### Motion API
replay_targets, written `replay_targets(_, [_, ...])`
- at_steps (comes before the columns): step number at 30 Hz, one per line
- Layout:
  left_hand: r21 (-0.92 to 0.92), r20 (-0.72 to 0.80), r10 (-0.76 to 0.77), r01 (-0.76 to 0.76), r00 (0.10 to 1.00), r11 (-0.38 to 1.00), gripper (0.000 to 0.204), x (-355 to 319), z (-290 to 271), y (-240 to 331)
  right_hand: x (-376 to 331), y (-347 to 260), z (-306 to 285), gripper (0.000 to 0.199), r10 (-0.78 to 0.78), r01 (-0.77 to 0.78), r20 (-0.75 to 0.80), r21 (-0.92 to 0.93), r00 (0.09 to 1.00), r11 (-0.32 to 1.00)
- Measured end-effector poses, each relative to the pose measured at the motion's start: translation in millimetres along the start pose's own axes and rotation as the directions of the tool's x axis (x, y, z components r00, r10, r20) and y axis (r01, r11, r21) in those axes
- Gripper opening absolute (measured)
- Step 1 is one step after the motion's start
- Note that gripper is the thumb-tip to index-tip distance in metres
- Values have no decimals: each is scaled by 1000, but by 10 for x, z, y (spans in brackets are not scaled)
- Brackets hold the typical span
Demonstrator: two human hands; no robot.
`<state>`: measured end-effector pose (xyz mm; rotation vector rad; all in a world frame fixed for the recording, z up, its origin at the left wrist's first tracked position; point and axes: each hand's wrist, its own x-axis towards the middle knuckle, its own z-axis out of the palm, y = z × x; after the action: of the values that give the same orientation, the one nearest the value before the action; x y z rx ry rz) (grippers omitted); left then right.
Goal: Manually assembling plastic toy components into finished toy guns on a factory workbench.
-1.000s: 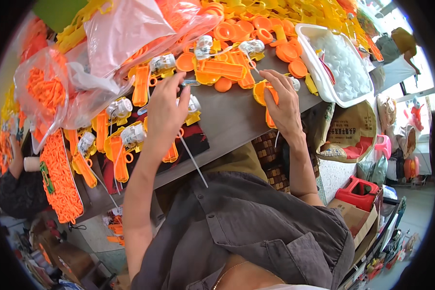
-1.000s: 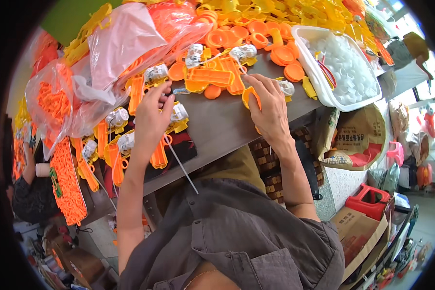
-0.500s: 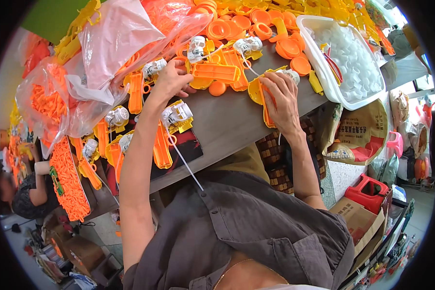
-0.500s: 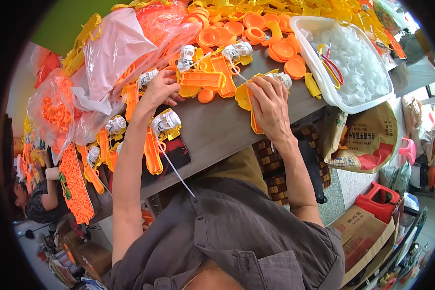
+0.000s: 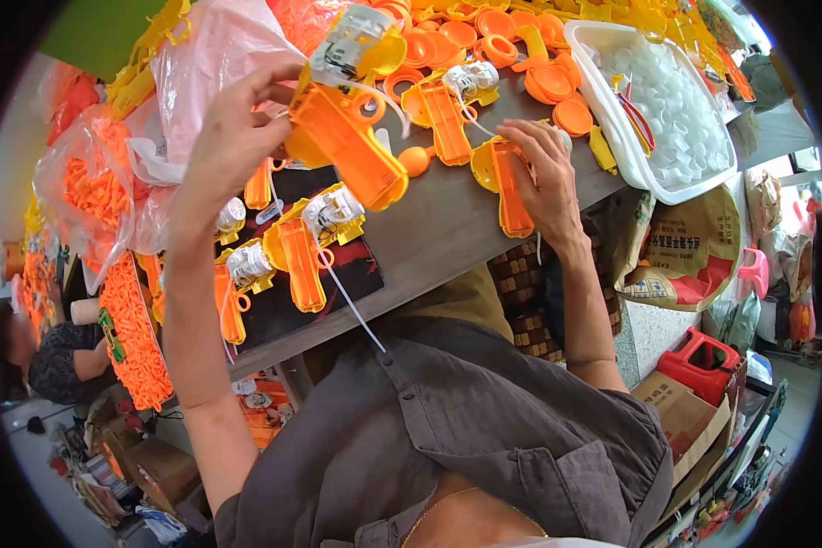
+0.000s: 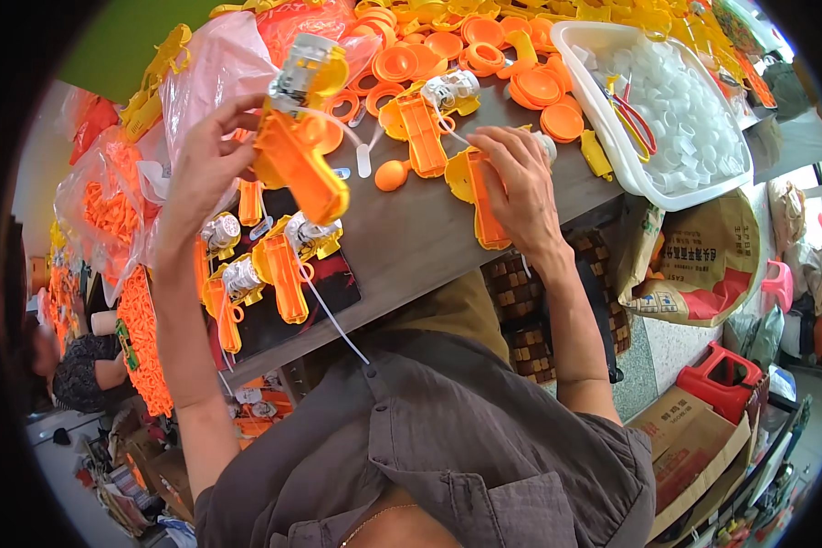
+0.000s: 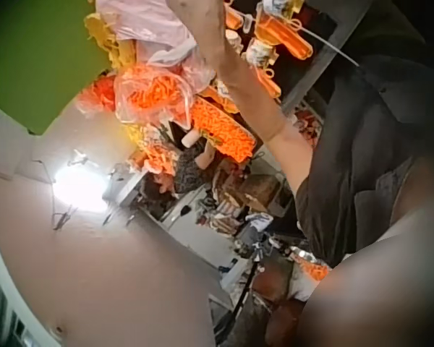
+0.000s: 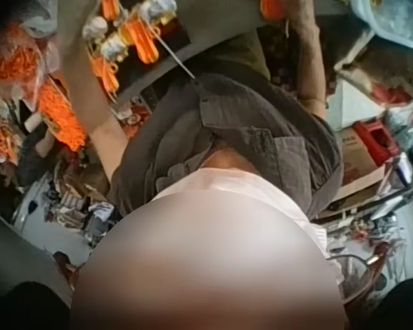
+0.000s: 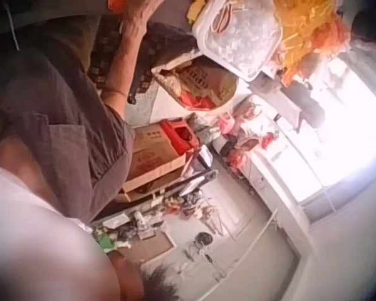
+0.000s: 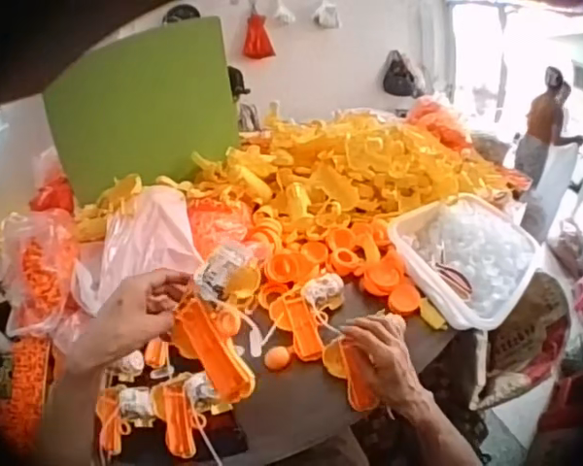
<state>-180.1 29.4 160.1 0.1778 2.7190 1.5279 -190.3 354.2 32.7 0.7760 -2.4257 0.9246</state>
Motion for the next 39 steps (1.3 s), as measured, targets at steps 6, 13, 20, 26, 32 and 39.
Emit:
replay_targets(6, [328, 85, 59, -84, 995, 941, 46, 124, -103, -263, 241, -213, 202, 30, -30, 29, 41, 28, 999, 999])
replay_targets(13, [722, 99, 262, -251, 960, 645, 42, 510, 294, -1025, 254, -136, 487, 28, -46, 83, 181, -205, 982, 975])
replay_targets(20, [777, 149, 284, -290, 947, 559, 41, 772, 426, -963, 302, -81, 519, 28, 54, -14, 110, -338, 993, 941])
replay_targets(26, [728, 138, 296, -300, 945, 616, 43, 698, 497, -1012, 344, -4, 699, 19, 94, -110, -67, -302, 993, 947])
replay_targets(32, [762, 119, 234, -240, 965, 602, 41, 507, 569, -1034, 371, 86, 674, 18, 143, -157, -67, -312, 987, 937])
replay_targets(39, [773, -75, 406, -204, 911, 600, 33, 272, 776, -539, 363, 96, -96, 33, 4, -32, -301, -90, 954, 995])
